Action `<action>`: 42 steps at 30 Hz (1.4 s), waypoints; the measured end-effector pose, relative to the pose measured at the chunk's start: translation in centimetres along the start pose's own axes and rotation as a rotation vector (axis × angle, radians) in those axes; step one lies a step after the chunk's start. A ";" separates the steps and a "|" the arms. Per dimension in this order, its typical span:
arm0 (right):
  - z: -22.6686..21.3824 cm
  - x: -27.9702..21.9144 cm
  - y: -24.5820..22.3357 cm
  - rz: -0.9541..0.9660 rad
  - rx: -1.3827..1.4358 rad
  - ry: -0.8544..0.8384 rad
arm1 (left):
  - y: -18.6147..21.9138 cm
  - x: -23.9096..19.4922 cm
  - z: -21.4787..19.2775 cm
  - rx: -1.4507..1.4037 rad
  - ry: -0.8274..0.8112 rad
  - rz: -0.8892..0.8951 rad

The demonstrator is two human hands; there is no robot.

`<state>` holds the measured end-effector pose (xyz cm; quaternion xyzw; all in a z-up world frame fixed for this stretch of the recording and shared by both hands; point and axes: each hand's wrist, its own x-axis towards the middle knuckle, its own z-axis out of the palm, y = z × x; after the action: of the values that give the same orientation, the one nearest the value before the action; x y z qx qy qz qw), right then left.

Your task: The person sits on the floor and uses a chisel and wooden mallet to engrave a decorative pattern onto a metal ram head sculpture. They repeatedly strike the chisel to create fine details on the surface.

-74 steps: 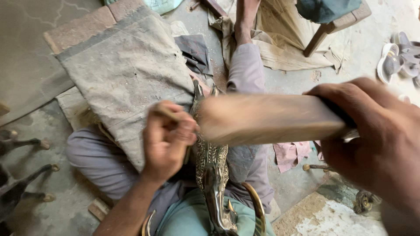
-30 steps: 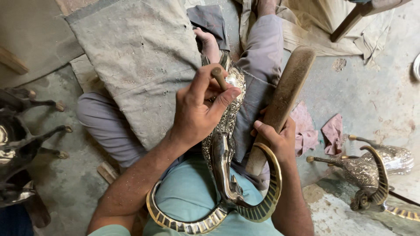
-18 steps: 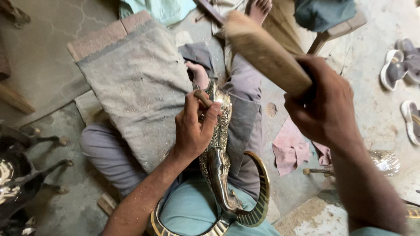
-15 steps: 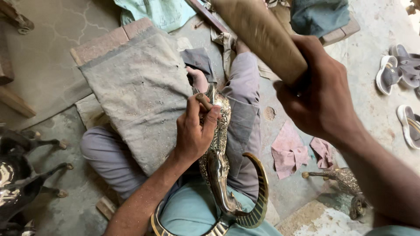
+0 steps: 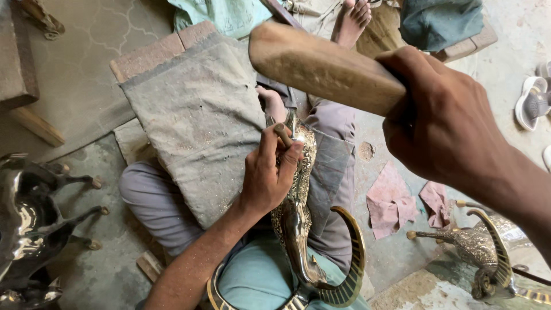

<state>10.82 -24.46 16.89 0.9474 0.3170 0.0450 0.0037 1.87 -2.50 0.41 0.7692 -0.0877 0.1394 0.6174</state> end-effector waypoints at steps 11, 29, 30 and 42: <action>-1.4 0.0 -1.2 -0.067 -0.189 0.008 | -0.4 0.1 0.1 0.021 -0.031 0.057; 0.0 -3.3 -0.8 0.030 -0.397 -0.187 | -0.4 -0.1 0.0 0.112 -0.025 0.089; 0.1 -3.3 -0.9 -0.004 -0.303 -0.053 | -0.3 -0.1 -0.1 0.115 -0.001 0.145; -1.5 -2.9 -0.2 -0.036 -0.226 0.017 | -0.5 -0.5 0.1 0.134 -0.019 0.078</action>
<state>8.28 -26.06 18.12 0.9347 0.3267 0.0884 0.1084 1.54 -2.47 -0.29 0.8062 -0.1139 0.1616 0.5576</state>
